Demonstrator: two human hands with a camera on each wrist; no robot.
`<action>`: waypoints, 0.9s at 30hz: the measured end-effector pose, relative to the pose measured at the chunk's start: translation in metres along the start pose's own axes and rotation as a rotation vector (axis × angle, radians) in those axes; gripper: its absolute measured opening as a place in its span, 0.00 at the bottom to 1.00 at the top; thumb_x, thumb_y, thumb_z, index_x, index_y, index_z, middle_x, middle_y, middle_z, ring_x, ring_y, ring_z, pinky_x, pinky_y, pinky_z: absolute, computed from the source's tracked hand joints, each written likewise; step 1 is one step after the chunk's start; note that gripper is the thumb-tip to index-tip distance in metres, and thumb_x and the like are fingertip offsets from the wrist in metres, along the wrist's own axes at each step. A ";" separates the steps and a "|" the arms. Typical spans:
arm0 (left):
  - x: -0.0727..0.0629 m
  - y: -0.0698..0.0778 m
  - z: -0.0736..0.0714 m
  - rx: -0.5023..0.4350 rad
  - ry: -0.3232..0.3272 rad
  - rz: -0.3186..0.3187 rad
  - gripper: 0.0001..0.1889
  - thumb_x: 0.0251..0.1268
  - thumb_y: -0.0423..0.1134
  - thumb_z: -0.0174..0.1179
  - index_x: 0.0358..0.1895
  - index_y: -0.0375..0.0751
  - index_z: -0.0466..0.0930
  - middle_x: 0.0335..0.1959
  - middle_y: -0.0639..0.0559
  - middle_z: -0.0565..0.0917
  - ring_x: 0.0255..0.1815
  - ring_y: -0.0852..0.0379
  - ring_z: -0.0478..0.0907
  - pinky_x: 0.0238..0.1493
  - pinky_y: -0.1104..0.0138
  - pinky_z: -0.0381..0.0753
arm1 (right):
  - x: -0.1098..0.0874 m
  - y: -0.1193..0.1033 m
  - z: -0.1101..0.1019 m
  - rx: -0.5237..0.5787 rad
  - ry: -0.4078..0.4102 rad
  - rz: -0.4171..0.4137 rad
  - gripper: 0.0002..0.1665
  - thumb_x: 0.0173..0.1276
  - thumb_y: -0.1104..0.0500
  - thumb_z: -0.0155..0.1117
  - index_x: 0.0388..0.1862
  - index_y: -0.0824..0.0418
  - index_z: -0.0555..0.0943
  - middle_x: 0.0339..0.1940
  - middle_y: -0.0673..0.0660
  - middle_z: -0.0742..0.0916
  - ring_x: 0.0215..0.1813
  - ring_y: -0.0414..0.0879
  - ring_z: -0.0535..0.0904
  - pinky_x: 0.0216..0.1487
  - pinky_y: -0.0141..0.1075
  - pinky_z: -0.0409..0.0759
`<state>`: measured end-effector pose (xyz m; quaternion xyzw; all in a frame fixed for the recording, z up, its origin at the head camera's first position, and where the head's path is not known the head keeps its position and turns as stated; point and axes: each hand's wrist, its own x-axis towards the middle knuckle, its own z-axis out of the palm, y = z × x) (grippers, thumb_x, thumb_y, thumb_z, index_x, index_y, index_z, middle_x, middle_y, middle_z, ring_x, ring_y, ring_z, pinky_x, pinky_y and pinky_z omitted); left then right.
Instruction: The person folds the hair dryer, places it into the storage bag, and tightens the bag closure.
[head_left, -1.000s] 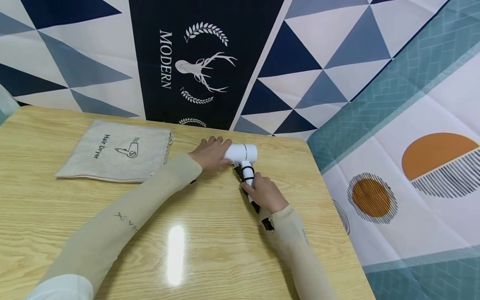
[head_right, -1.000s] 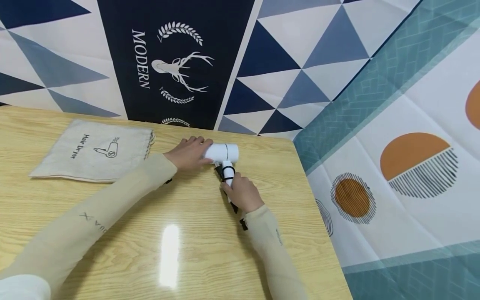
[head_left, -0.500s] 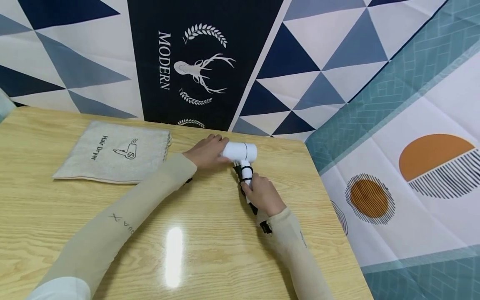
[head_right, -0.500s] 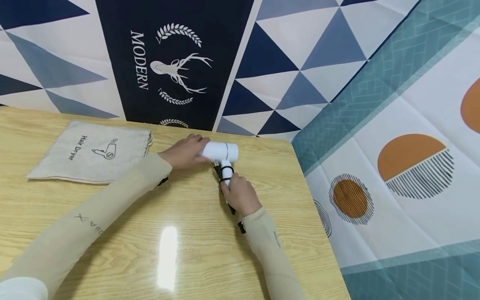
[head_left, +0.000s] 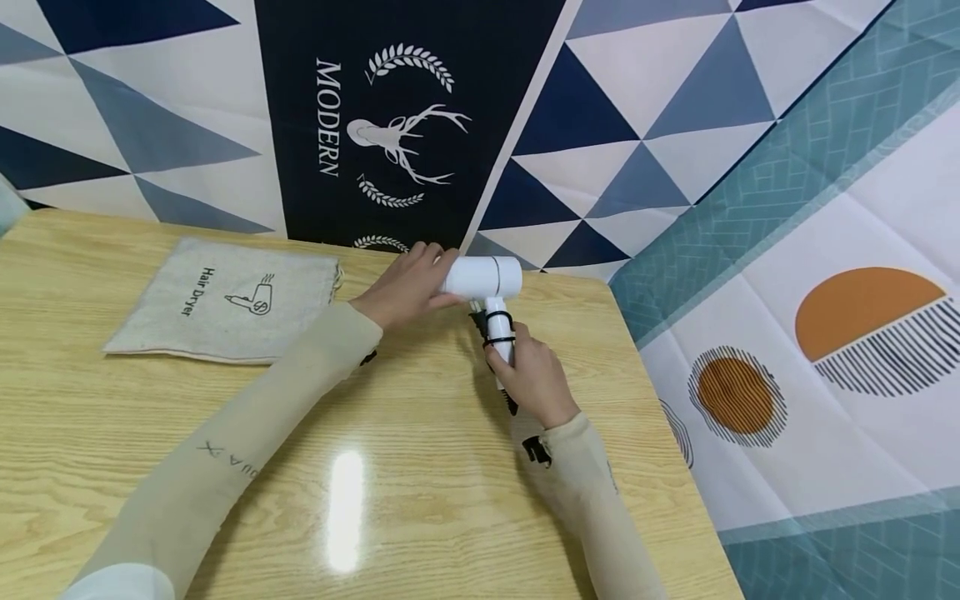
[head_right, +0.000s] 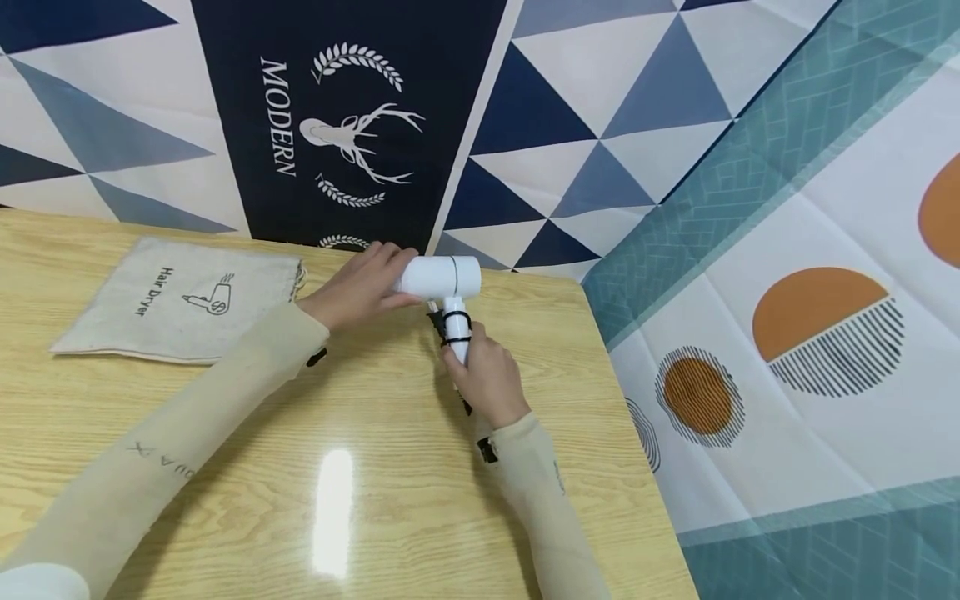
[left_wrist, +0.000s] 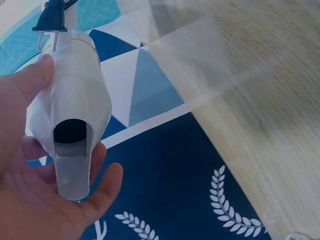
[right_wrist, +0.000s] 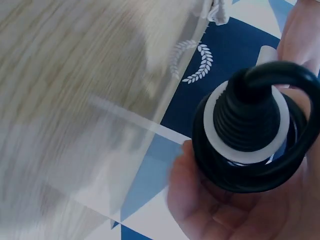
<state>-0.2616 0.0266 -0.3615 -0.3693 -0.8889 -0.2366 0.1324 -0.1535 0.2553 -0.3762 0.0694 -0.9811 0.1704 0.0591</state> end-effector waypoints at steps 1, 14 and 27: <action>-0.001 0.001 -0.001 -0.002 0.011 0.006 0.36 0.65 0.55 0.65 0.67 0.34 0.68 0.54 0.37 0.76 0.52 0.42 0.71 0.52 0.51 0.74 | 0.000 0.001 0.000 0.030 -0.002 0.001 0.32 0.74 0.43 0.56 0.61 0.69 0.71 0.27 0.57 0.83 0.21 0.45 0.77 0.21 0.37 0.74; -0.025 0.006 -0.007 -0.007 0.115 -0.025 0.37 0.67 0.56 0.63 0.69 0.34 0.66 0.56 0.34 0.76 0.50 0.42 0.71 0.49 0.53 0.75 | 0.002 0.002 0.003 0.284 -0.004 -0.053 0.33 0.73 0.47 0.59 0.68 0.64 0.66 0.35 0.57 0.84 0.24 0.42 0.80 0.21 0.36 0.79; -0.032 0.008 -0.029 0.040 0.214 -0.008 0.36 0.66 0.57 0.63 0.68 0.35 0.68 0.56 0.34 0.77 0.52 0.40 0.73 0.48 0.50 0.76 | 0.001 -0.004 0.006 0.586 -0.037 -0.069 0.34 0.78 0.43 0.53 0.73 0.58 0.59 0.47 0.60 0.85 0.35 0.51 0.83 0.31 0.42 0.82</action>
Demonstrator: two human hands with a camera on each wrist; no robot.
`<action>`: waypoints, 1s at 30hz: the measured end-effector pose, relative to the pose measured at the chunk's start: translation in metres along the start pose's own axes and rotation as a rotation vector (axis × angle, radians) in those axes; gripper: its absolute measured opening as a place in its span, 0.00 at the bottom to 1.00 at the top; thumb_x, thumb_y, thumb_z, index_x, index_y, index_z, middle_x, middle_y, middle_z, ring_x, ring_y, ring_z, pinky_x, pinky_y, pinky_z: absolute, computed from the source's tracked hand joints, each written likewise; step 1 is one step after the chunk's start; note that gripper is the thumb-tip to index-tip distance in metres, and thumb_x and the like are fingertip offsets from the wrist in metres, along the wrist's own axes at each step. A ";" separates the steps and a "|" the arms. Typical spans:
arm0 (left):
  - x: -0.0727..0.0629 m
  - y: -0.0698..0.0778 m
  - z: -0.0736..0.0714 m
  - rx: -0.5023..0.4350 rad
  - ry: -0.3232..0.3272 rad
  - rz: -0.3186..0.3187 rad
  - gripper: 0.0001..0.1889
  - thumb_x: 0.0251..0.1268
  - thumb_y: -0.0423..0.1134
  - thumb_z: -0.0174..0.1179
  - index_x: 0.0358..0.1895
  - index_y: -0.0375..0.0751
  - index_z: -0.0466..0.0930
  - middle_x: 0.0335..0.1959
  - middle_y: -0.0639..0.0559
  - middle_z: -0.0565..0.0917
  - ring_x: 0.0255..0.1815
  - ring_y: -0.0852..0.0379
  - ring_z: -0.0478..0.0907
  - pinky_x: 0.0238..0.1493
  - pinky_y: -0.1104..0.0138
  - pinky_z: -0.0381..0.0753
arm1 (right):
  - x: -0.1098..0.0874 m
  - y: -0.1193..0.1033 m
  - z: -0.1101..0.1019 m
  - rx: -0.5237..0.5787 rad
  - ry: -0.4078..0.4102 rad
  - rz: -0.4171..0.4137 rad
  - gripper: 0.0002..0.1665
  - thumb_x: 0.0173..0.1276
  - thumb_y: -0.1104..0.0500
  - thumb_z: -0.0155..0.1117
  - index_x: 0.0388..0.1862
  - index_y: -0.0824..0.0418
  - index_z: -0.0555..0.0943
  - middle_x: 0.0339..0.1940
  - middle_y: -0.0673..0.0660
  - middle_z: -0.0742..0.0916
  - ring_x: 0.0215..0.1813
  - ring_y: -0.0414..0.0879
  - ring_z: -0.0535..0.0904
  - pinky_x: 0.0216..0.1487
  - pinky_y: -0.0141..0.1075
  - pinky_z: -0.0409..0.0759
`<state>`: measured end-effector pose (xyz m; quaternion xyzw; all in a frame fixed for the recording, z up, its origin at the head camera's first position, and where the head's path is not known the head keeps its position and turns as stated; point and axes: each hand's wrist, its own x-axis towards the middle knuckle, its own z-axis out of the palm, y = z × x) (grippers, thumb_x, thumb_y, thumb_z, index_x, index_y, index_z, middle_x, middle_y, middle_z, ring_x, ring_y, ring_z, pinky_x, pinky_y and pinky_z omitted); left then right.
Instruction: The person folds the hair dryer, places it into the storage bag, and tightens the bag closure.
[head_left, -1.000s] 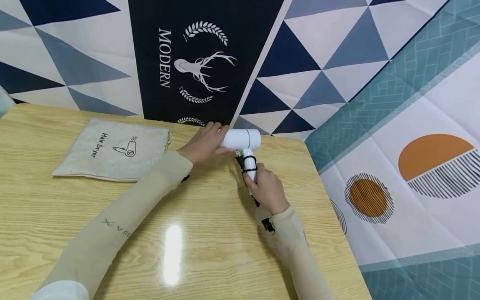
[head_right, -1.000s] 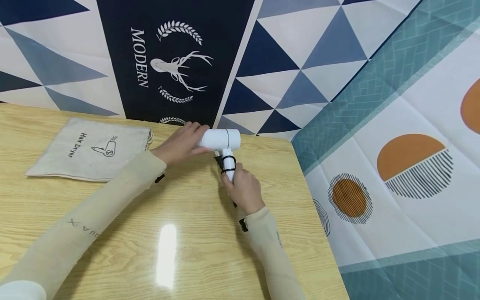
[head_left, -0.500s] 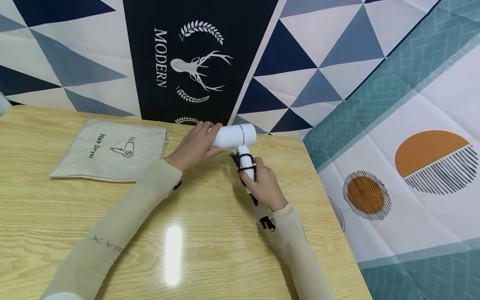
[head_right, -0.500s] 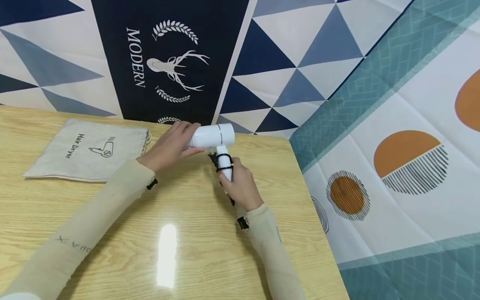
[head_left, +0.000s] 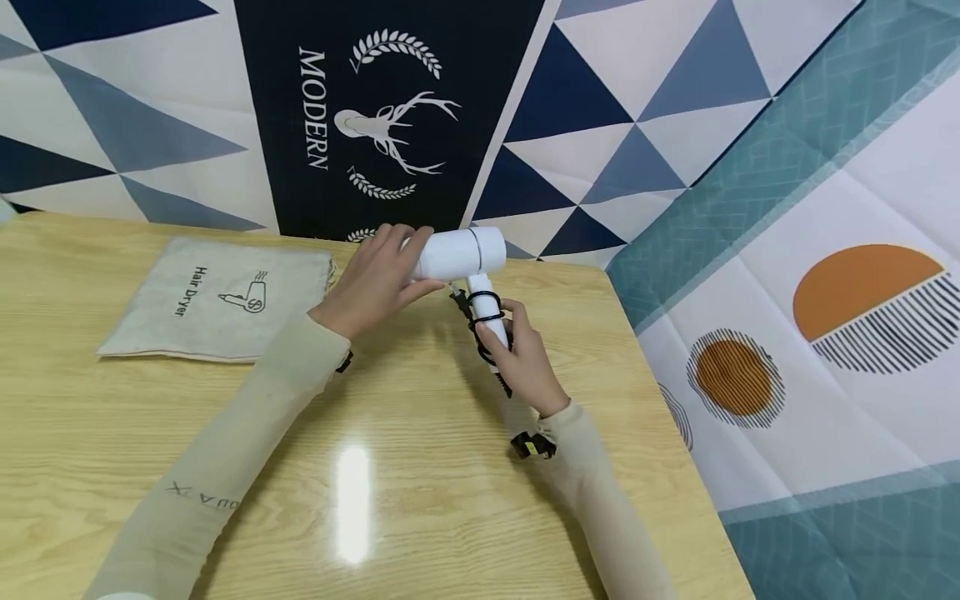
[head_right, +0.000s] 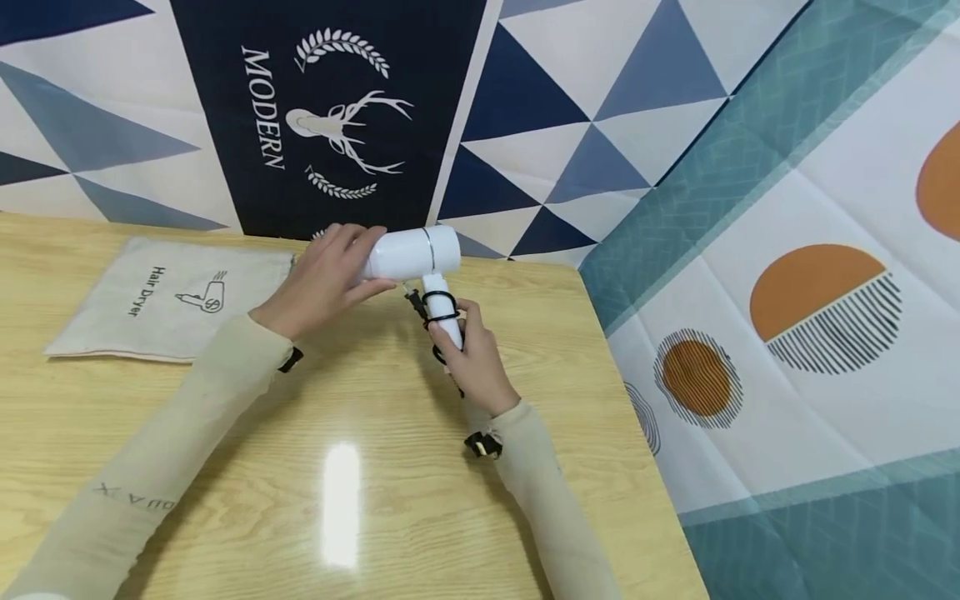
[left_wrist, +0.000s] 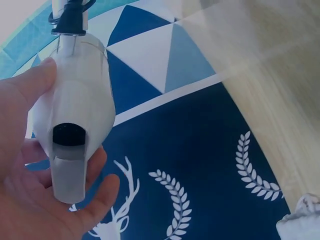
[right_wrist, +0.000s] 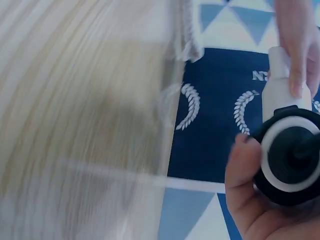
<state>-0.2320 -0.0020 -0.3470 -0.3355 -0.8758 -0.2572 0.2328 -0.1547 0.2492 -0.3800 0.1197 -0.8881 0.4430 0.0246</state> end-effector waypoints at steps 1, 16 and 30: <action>0.001 0.000 -0.001 0.000 0.005 0.003 0.36 0.66 0.57 0.63 0.68 0.35 0.68 0.57 0.34 0.77 0.53 0.40 0.73 0.49 0.50 0.76 | 0.000 0.000 -0.001 0.049 -0.003 0.019 0.33 0.78 0.43 0.53 0.73 0.56 0.59 0.47 0.60 0.84 0.37 0.53 0.83 0.31 0.44 0.82; 0.003 -0.004 -0.021 -0.072 -0.051 -0.088 0.32 0.66 0.59 0.62 0.62 0.36 0.74 0.52 0.39 0.81 0.46 0.45 0.79 0.46 0.50 0.76 | -0.004 -0.006 0.007 0.290 -0.039 0.039 0.28 0.78 0.48 0.54 0.73 0.49 0.63 0.48 0.68 0.83 0.31 0.73 0.73 0.17 0.46 0.76; -0.001 -0.006 -0.045 -0.113 -0.130 -0.217 0.34 0.67 0.69 0.51 0.49 0.38 0.79 0.36 0.46 0.85 0.31 0.52 0.82 0.34 0.58 0.82 | -0.010 -0.020 0.015 0.198 -0.006 -0.092 0.26 0.78 0.47 0.55 0.71 0.48 0.65 0.44 0.60 0.86 0.24 0.65 0.74 0.14 0.47 0.74</action>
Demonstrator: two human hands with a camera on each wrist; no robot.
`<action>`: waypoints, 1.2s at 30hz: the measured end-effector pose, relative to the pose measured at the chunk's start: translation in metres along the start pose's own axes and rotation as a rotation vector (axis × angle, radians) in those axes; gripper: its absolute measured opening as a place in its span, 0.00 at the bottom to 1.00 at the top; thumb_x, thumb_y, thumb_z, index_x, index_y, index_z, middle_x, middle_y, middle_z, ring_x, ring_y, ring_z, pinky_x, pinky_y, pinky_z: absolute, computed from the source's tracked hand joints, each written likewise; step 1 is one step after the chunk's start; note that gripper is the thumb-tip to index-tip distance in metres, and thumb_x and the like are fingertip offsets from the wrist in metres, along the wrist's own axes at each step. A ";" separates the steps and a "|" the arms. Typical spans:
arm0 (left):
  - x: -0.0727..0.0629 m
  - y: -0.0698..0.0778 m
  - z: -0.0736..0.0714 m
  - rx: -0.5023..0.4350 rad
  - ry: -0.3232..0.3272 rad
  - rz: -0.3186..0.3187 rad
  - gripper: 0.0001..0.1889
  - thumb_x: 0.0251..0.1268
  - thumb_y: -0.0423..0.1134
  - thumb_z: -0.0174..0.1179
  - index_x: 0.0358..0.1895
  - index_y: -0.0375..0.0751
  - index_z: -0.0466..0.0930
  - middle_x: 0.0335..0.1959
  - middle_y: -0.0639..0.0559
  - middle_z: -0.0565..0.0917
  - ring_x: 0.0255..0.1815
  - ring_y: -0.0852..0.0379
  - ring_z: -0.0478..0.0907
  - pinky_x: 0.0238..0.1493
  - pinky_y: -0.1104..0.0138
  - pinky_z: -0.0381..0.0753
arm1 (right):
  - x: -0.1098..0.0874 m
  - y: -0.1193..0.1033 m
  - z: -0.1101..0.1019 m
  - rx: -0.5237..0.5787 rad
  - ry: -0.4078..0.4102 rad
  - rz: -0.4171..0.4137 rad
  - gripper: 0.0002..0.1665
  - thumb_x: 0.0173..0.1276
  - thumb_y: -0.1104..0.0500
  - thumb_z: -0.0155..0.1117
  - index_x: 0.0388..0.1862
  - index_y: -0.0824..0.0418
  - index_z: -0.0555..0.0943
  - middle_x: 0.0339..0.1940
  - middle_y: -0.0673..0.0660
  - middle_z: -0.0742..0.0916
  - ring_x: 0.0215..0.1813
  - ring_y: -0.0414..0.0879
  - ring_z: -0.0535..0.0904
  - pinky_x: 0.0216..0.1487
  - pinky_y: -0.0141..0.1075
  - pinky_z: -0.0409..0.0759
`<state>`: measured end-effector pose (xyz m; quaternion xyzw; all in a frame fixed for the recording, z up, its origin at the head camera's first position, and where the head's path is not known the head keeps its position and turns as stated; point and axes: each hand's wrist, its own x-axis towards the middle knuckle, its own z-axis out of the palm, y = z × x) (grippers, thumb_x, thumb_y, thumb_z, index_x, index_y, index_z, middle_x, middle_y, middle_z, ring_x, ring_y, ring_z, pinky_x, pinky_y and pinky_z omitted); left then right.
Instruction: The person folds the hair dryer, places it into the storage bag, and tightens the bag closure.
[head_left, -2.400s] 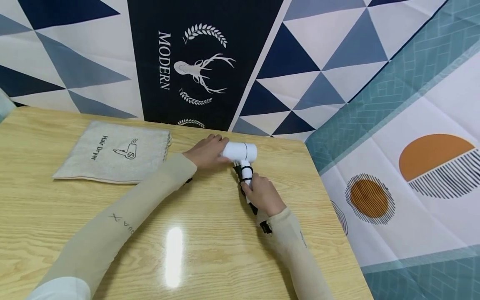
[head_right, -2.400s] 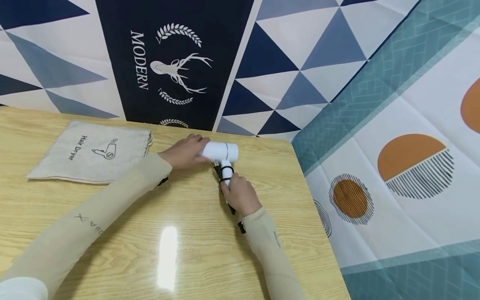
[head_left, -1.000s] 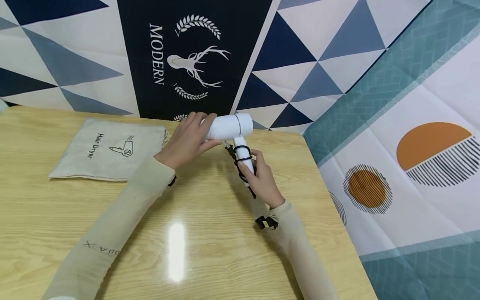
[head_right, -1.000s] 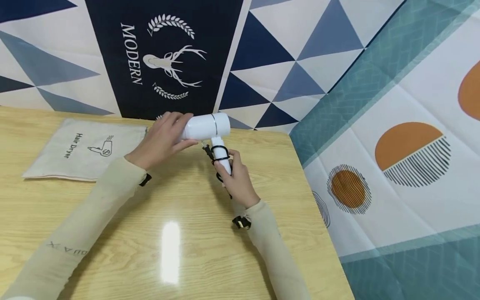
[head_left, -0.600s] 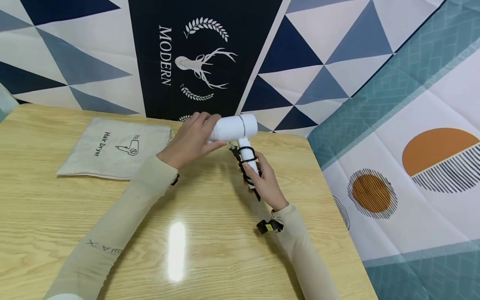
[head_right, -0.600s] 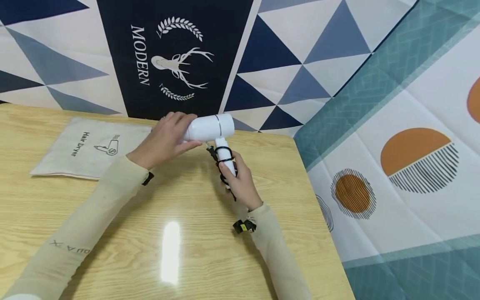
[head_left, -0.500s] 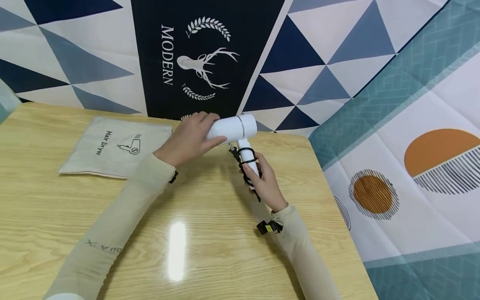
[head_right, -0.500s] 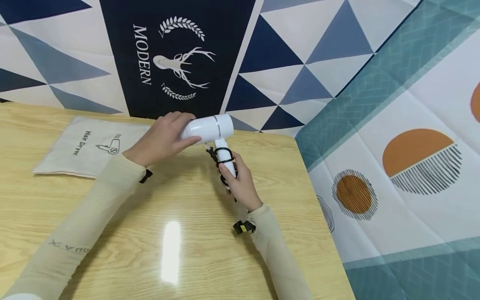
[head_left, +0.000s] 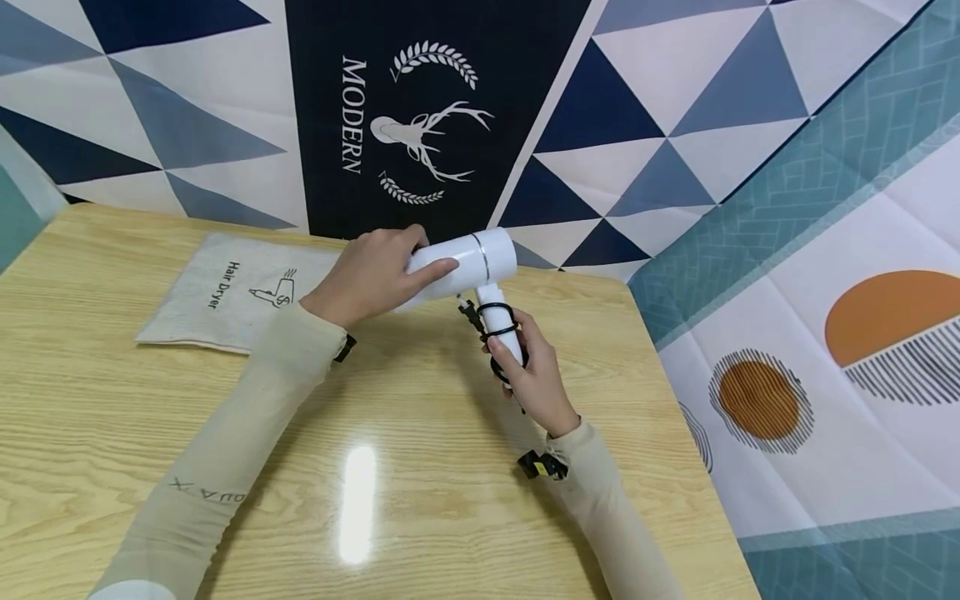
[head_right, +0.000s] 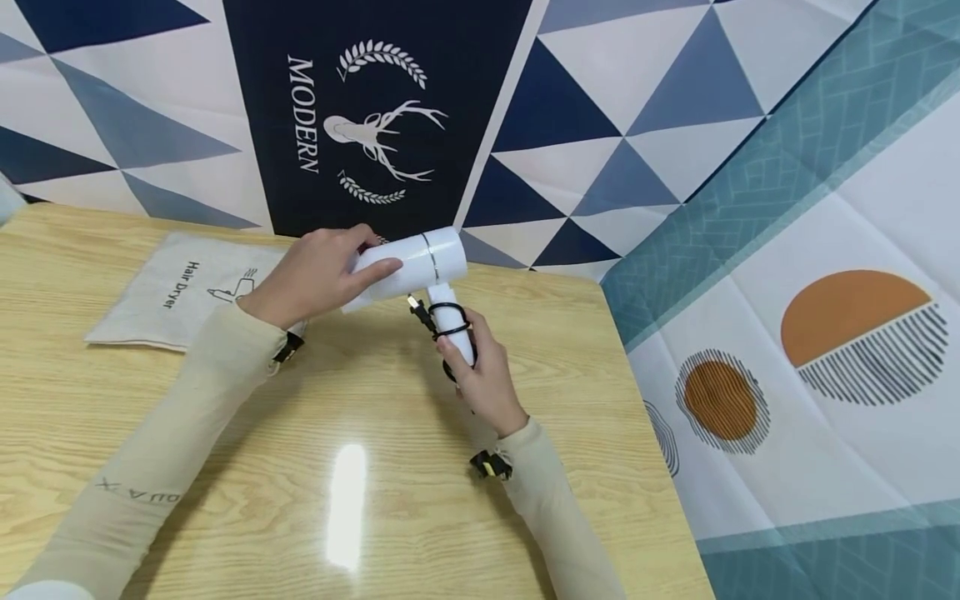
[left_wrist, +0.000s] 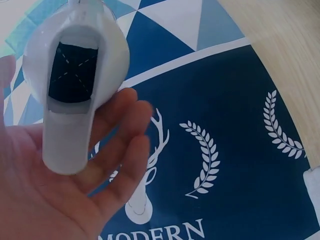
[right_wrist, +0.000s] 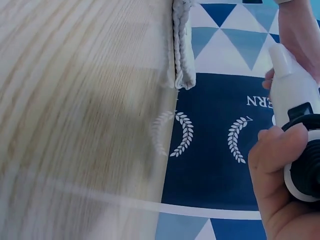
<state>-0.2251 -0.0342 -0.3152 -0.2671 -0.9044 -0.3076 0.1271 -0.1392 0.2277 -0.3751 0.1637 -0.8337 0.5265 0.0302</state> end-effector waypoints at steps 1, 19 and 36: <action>-0.001 0.000 0.000 -0.008 -0.018 -0.014 0.34 0.67 0.70 0.51 0.48 0.38 0.78 0.36 0.46 0.85 0.31 0.52 0.81 0.34 0.58 0.82 | 0.000 0.000 0.001 -0.002 -0.007 -0.008 0.26 0.78 0.48 0.55 0.71 0.49 0.66 0.43 0.61 0.85 0.24 0.62 0.74 0.14 0.48 0.73; 0.000 -0.001 0.014 -0.068 -0.091 -0.014 0.38 0.67 0.72 0.48 0.53 0.37 0.77 0.32 0.49 0.81 0.27 0.54 0.78 0.27 0.62 0.78 | -0.003 -0.005 0.005 -0.018 0.037 -0.009 0.26 0.77 0.48 0.56 0.70 0.52 0.66 0.41 0.63 0.85 0.21 0.50 0.73 0.12 0.44 0.74; 0.000 0.009 0.017 -0.065 -0.038 -0.057 0.38 0.67 0.73 0.47 0.56 0.39 0.77 0.37 0.48 0.84 0.32 0.53 0.80 0.33 0.60 0.80 | -0.004 -0.009 0.005 -0.034 0.094 -0.050 0.27 0.79 0.52 0.53 0.73 0.55 0.64 0.42 0.66 0.84 0.22 0.61 0.74 0.13 0.42 0.75</action>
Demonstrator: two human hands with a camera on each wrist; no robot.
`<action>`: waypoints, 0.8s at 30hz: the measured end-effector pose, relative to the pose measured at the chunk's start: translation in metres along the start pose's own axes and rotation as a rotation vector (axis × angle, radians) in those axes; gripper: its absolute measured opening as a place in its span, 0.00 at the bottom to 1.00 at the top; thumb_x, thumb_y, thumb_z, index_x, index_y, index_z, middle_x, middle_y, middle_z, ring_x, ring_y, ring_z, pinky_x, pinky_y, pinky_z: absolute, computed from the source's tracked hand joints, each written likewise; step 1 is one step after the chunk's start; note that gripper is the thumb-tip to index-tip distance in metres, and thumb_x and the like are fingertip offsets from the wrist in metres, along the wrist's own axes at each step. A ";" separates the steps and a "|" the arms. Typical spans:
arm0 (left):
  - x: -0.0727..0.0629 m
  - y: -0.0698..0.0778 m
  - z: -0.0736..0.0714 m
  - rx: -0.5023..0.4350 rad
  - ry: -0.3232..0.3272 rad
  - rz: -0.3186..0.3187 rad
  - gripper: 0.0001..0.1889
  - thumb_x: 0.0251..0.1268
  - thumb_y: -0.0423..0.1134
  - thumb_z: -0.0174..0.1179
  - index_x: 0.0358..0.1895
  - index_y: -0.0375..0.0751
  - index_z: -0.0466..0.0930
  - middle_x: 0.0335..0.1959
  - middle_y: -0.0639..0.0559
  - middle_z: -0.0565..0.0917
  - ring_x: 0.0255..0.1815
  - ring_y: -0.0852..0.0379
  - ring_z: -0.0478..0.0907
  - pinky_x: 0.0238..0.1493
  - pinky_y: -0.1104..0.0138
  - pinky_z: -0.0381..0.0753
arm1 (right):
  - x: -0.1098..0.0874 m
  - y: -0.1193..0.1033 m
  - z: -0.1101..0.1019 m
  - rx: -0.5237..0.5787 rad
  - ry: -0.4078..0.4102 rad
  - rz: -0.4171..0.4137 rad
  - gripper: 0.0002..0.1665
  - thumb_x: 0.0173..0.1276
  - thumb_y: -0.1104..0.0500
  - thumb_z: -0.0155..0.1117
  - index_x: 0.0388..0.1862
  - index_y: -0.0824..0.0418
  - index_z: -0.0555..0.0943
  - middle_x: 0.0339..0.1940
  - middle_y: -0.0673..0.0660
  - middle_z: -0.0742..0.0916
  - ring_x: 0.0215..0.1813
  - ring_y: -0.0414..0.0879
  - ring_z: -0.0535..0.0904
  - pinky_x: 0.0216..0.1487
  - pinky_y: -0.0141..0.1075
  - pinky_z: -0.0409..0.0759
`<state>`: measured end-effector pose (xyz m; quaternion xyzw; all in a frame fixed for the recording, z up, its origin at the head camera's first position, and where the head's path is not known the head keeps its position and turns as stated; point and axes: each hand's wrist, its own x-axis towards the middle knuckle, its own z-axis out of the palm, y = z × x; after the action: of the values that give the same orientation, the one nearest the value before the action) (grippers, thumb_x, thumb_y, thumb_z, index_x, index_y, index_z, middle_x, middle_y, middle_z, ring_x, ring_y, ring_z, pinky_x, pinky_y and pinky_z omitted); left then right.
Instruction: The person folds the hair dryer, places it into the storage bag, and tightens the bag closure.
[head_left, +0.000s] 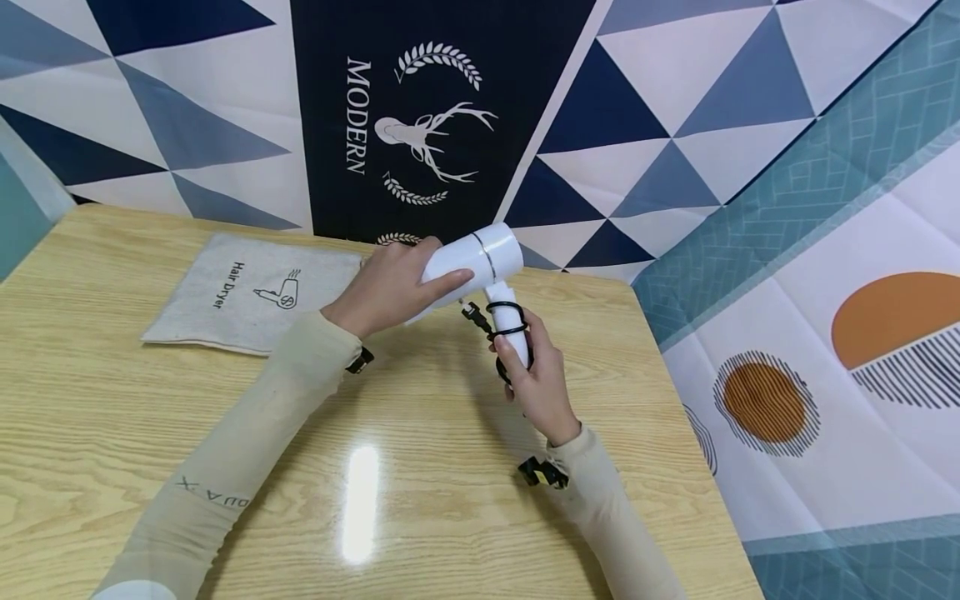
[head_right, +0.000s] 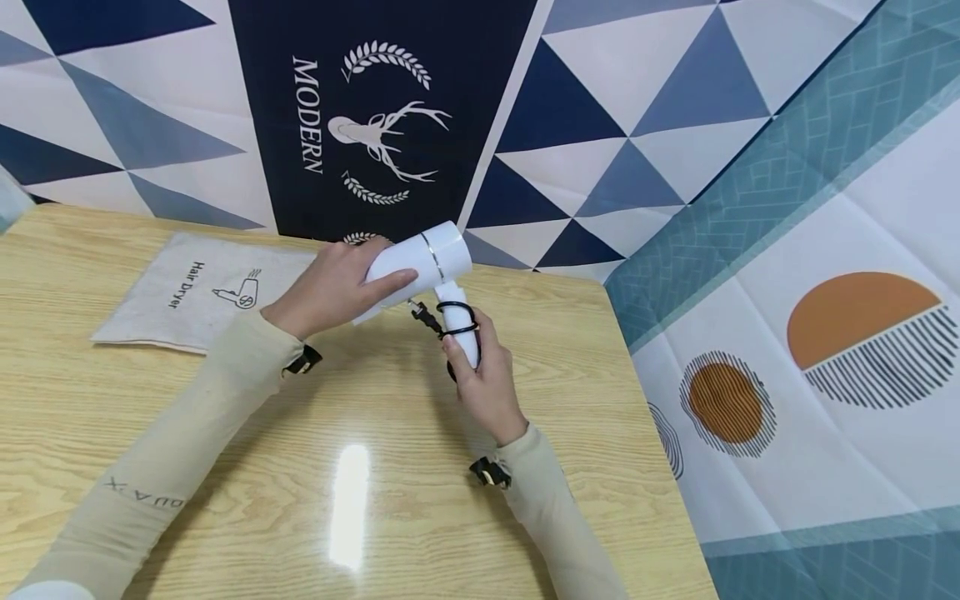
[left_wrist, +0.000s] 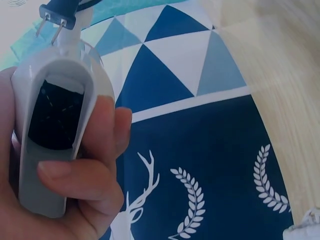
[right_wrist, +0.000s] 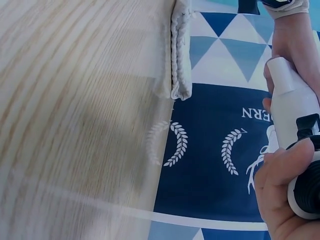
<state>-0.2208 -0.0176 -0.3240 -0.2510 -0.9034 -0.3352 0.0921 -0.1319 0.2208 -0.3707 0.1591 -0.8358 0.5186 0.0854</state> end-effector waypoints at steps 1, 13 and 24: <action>0.000 0.001 0.001 -0.001 0.004 -0.002 0.38 0.67 0.73 0.47 0.56 0.39 0.77 0.37 0.48 0.84 0.32 0.53 0.80 0.33 0.60 0.81 | 0.000 0.000 0.000 0.003 0.005 -0.001 0.27 0.79 0.52 0.54 0.73 0.55 0.64 0.42 0.67 0.84 0.22 0.62 0.74 0.13 0.42 0.75; -0.003 0.011 0.006 -0.016 0.033 -0.071 0.36 0.68 0.71 0.48 0.55 0.39 0.76 0.37 0.45 0.84 0.31 0.52 0.81 0.31 0.60 0.80 | 0.000 -0.003 -0.004 0.014 0.036 0.013 0.27 0.78 0.51 0.55 0.72 0.53 0.65 0.40 0.61 0.84 0.22 0.50 0.75 0.13 0.42 0.75; -0.005 0.020 0.014 -0.071 0.130 -0.066 0.34 0.67 0.70 0.51 0.50 0.39 0.77 0.33 0.46 0.84 0.27 0.53 0.80 0.25 0.63 0.77 | 0.001 -0.018 -0.009 -0.003 0.059 0.005 0.25 0.79 0.62 0.52 0.71 0.65 0.64 0.41 0.68 0.84 0.22 0.50 0.75 0.14 0.50 0.75</action>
<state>-0.2064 0.0023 -0.3247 -0.2017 -0.8910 -0.3852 0.1305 -0.1272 0.2214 -0.3514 0.1413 -0.8340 0.5222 0.1090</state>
